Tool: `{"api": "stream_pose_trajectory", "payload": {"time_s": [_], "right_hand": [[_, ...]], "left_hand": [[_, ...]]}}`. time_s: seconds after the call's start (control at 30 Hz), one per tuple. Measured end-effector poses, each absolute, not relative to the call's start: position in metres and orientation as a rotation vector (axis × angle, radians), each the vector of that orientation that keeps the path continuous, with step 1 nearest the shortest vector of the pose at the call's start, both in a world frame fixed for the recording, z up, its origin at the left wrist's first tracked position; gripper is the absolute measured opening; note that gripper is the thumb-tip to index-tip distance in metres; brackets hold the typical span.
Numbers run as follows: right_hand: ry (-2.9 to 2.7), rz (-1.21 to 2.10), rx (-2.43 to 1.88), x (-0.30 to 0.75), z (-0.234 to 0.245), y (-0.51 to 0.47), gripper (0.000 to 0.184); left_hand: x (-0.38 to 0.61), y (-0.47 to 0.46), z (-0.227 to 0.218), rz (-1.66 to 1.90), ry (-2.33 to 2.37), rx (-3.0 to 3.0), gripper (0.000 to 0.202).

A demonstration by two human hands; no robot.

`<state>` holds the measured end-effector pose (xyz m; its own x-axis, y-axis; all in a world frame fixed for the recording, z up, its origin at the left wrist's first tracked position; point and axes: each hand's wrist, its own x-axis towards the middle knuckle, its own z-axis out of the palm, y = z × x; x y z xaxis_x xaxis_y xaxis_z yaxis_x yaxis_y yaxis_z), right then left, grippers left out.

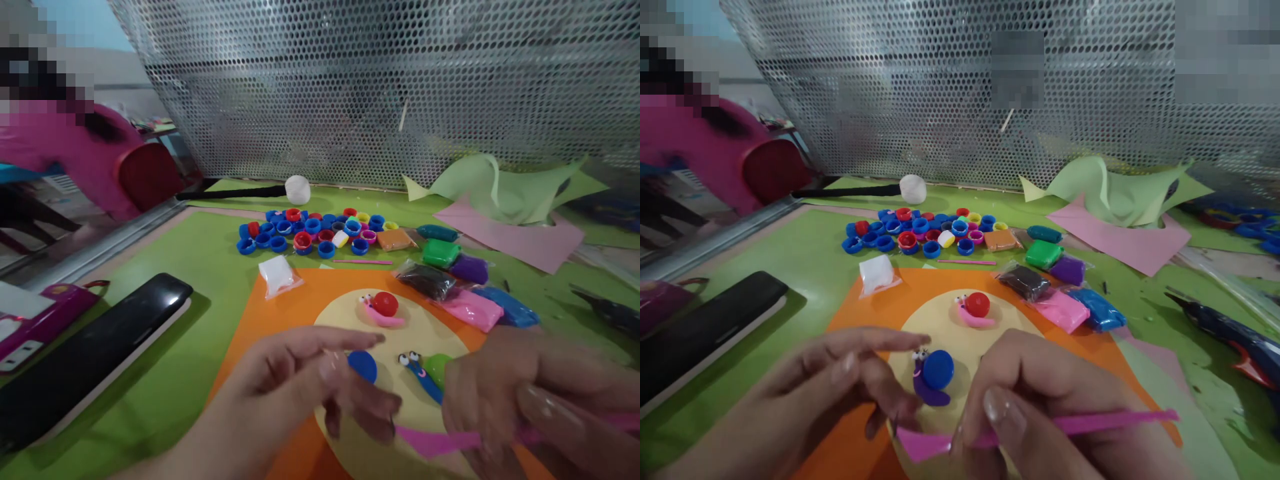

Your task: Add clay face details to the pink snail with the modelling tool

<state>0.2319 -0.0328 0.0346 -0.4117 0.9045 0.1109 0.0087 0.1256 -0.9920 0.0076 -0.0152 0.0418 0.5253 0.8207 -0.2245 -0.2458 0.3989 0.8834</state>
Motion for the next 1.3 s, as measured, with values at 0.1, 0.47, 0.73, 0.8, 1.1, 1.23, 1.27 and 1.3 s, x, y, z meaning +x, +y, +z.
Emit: {"api": "stream_pose_trajectory", "payload": {"time_s": [0.1,0.47,0.73,0.8,1.1,1.23,1.27,1.3], "right_hand": [[-1.448,1.527,-0.949,0.232,0.039,-0.023,0.020],[-1.290,1.533,-1.047,0.238,0.034,0.005,0.022],[-1.297,1.473,-1.124,0.249,0.029,0.024,0.023],[-1.313,1.466,-1.128,0.249,0.026,0.031,0.024],[-1.392,1.448,-1.260,0.235,0.009,0.056,0.028],[-1.390,1.493,-1.346,0.232,0.007,0.056,0.032],[-1.389,1.504,-1.367,0.232,0.007,0.055,0.031],[-1.396,1.518,-1.386,0.232,0.006,0.054,0.030]], "left_hand": [[-0.005,0.003,0.045,0.721,1.097,1.474,0.031],[-0.005,0.033,0.008,0.153,1.338,2.333,0.055],[-0.013,0.036,-0.010,0.054,1.253,2.547,0.046],[-0.012,0.034,-0.013,0.051,1.262,2.589,0.046],[-0.031,0.018,-0.034,0.175,1.140,2.962,0.060],[-0.044,0.015,-0.048,0.416,1.068,3.113,0.064],[-0.044,0.015,-0.052,0.427,1.076,3.119,0.062],[-0.044,0.014,-0.055,0.424,1.094,3.113,0.060]]}}
